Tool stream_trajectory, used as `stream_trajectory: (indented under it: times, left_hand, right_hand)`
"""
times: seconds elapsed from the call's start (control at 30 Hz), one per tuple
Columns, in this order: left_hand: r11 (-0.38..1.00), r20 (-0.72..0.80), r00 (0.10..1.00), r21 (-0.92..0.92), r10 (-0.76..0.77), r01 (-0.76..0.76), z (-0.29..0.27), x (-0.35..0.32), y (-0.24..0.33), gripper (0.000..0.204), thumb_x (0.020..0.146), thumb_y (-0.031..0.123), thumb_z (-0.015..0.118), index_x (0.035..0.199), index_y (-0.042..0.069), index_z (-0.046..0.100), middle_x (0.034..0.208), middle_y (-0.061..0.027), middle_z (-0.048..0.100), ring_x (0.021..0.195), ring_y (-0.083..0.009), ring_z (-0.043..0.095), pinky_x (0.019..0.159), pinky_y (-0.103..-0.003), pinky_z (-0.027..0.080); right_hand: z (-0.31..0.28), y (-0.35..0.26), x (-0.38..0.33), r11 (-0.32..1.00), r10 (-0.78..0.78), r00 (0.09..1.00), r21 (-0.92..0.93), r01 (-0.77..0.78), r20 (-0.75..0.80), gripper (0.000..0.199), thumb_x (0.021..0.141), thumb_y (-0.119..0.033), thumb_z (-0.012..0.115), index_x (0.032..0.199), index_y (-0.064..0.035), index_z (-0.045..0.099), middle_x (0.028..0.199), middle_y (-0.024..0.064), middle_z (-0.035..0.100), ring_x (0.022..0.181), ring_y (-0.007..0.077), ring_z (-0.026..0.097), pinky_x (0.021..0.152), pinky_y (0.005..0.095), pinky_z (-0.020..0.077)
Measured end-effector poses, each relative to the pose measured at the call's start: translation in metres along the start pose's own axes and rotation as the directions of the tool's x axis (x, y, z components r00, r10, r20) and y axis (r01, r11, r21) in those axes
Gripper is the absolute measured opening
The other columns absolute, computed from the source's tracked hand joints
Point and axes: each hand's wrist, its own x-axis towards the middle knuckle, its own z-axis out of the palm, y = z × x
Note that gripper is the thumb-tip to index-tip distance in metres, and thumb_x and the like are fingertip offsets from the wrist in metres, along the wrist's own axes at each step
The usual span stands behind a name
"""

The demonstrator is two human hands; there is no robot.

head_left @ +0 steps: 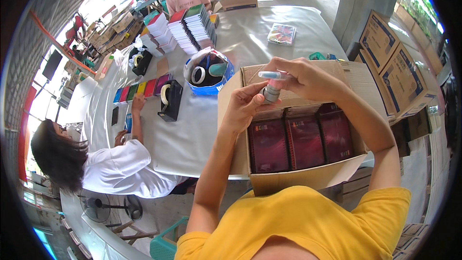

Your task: The person places stacks of notebooks into a cardboard box, writes on the box with a pen, and records the activity in a notebook by hand.

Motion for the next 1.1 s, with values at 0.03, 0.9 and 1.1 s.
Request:
stream_trajectory:
  times: [0.03,0.9,1.1]
  left_hand:
    - [1.000,0.004,1.000,-0.008,-0.013,0.013,0.000,0.001,0.000,0.051,0.093,0.029,0.062,0.130,-0.005,0.051,0.115,-0.0138,0.064,0.097,-0.0220,0.067,0.087,-0.037,0.057]
    - [0.963,0.135,0.990,0.259,0.044,-0.078,-0.006,-0.003,0.010,0.044,0.102,0.035,0.044,0.087,-0.002,0.064,0.084,-0.0053,0.056,0.078,-0.0128,0.052,0.074,-0.027,0.041]
    - [0.980,-0.138,0.986,0.162,-0.093,0.115,0.022,0.003,0.017,0.034,0.101,0.031,0.048,0.108,-0.001,0.058,0.080,-0.0032,0.056,0.073,-0.0085,0.051,0.066,-0.022,0.040]
  right_hand:
    - [0.007,0.009,-0.001,0.998,-0.068,0.996,-0.012,0.067,-0.058,0.022,0.088,-0.008,0.062,0.109,-0.0072,0.053,0.086,0.0144,0.067,0.074,0.0331,0.065,0.065,0.0369,0.0475]
    - [0.001,0.080,0.058,0.534,0.579,0.813,0.781,-0.322,-0.060,0.076,0.092,-0.070,0.030,0.088,-0.0025,0.063,0.070,0.0117,0.065,0.038,0.0061,0.044,0.039,0.0186,0.0358]
    - [0.032,0.084,0.063,0.794,-0.287,0.888,-0.608,0.011,-0.359,0.019,0.083,-0.025,0.068,0.090,-0.0089,0.061,0.091,0.0064,0.059,0.074,0.0156,0.059,0.060,0.0310,0.0442]
